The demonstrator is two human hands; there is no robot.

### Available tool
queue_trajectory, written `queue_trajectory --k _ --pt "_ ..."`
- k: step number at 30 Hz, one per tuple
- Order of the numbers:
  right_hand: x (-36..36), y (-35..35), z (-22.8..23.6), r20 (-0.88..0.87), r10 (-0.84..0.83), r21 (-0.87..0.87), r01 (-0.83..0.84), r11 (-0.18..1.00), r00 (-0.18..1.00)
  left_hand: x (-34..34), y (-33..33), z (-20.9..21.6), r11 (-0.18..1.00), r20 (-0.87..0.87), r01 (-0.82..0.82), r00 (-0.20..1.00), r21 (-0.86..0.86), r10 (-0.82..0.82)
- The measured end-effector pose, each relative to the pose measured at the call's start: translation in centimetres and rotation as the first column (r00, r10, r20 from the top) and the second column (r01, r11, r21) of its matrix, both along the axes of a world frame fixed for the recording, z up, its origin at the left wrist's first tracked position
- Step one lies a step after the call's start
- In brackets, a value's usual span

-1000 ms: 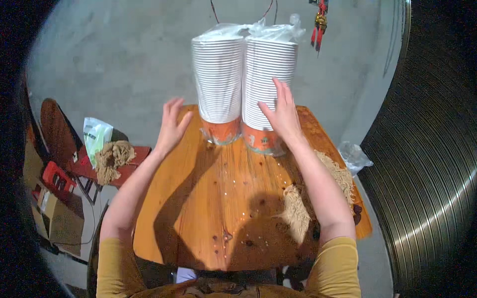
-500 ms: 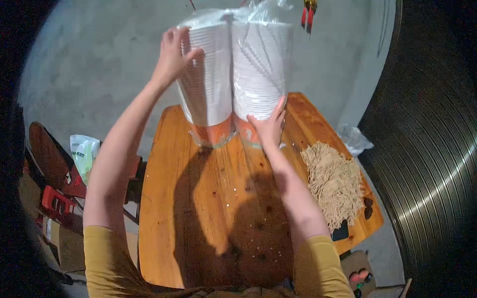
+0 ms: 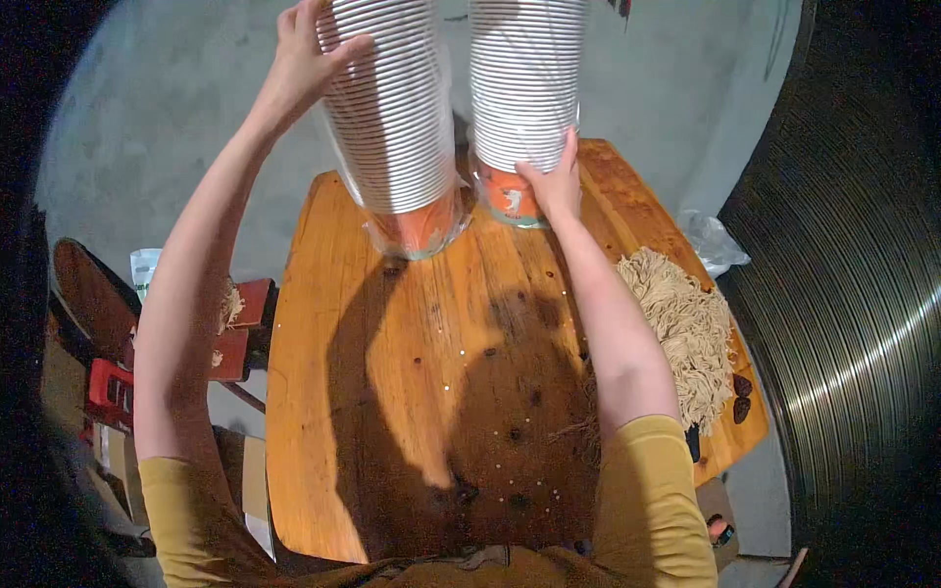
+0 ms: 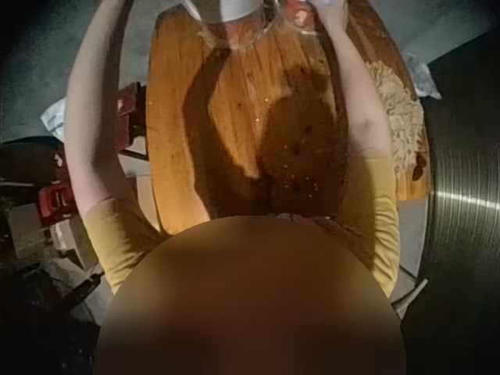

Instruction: Unwrapping a stack of paper cups and using a needle and string to decorate or add a handle to a cup.

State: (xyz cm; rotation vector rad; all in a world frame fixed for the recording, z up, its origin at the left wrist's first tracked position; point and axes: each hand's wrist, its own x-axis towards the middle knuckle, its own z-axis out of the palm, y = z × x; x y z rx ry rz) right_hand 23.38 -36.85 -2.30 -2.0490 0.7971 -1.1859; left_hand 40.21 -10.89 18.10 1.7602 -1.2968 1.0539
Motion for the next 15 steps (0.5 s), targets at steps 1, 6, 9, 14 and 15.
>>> queue_trajectory --k 1,6,9,14,15 --pt "0.0 -1.1 -0.8 0.060 0.049 -0.047 -0.046 0.998 0.997 -1.5 0.2 0.3 0.998 -0.045 -0.057 0.997 0.038 0.058" --pt "-0.6 -3.0 -2.8 0.084 0.137 -0.054 -0.133 0.990 0.987 -2.2 -0.1 0.6 0.999 -0.164 0.029 0.986 0.019 -0.025" --pt "-1.8 -3.2 -3.0 0.076 0.175 -0.046 -0.172 0.984 0.982 -2.7 0.2 0.3 0.999 -0.210 0.052 0.976 0.003 -0.050" --pt "-4.0 -2.7 -0.4 -0.077 0.162 0.077 -0.156 0.985 0.984 -3.2 1.1 0.3 0.996 -0.254 0.074 0.964 -0.052 -0.085" --pt "-4.7 -1.8 0.3 -0.062 0.155 0.085 -0.149 0.985 0.986 -3.2 1.4 0.1 0.995 -0.240 0.078 0.967 -0.057 -0.089"
